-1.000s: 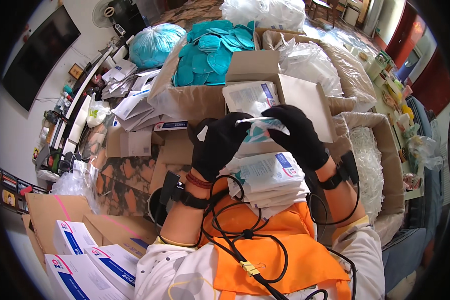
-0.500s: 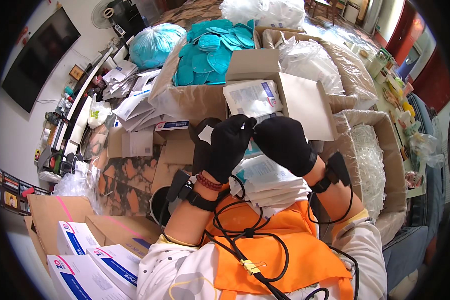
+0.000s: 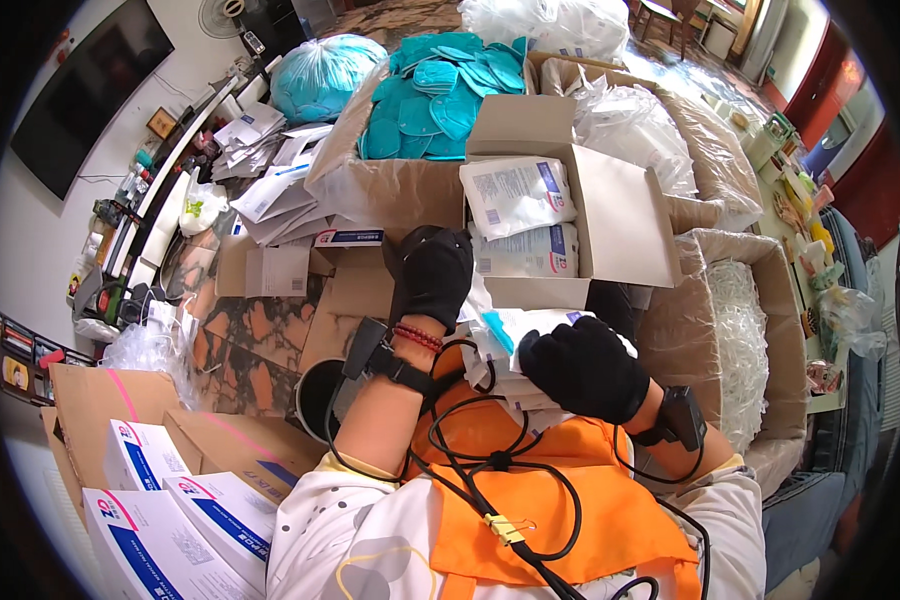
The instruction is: The recorder is packing teal and white protective masks into boxes and organizing them into larger containers.
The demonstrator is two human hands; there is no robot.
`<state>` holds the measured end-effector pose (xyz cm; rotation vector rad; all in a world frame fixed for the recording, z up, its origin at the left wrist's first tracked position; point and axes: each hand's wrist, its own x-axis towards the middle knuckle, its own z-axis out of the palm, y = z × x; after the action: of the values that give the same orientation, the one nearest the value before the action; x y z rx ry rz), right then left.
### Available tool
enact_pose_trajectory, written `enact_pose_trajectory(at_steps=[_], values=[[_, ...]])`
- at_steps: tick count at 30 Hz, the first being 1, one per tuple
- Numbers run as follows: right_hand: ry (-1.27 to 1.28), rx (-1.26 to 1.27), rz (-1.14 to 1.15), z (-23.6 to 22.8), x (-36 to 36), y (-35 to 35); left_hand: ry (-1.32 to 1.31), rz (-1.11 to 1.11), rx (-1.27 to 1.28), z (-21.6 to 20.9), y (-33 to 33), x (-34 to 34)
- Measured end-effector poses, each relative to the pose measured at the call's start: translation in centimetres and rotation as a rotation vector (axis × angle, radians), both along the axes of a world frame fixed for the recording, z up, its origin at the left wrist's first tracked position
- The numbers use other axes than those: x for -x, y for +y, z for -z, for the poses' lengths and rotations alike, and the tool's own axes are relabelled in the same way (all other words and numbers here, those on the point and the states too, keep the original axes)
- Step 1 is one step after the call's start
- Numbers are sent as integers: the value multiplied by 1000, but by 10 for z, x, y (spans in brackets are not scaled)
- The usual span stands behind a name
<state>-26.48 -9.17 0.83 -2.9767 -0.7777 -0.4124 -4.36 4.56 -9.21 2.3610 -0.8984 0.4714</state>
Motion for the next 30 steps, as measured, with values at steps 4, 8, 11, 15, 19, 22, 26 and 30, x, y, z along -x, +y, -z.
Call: enact_pose_trajectory(at_steps=[4, 8, 11, 15, 19, 22, 26, 30], values=[[96, -322, 239, 42, -12, -5, 1, 7, 103, -13, 1, 2], [222, -337, 325, 61, -33, 0, -23, 84, 232, -32, -6, 9], [324, -369, 200, 76, -48, 6, -28, 146, 192, -35, -13, 9], [556, -395, 152, 46, -45, 4, -158, 249, 153, -36, -25, -1], [535, -663, 76, 62, -42, -15, -434, 186, -73, -36, -43, -11], [526, -920, 28, 51, -29, -14, -425, 112, -213, -19, -53, -31], [483, -1335, 131, 30, -8, -36, -337, 233, -5, -21, -61, -39], [131, -1204, 232, 22, -23, -51, -305, 202, 124, -51, -42, -30]])
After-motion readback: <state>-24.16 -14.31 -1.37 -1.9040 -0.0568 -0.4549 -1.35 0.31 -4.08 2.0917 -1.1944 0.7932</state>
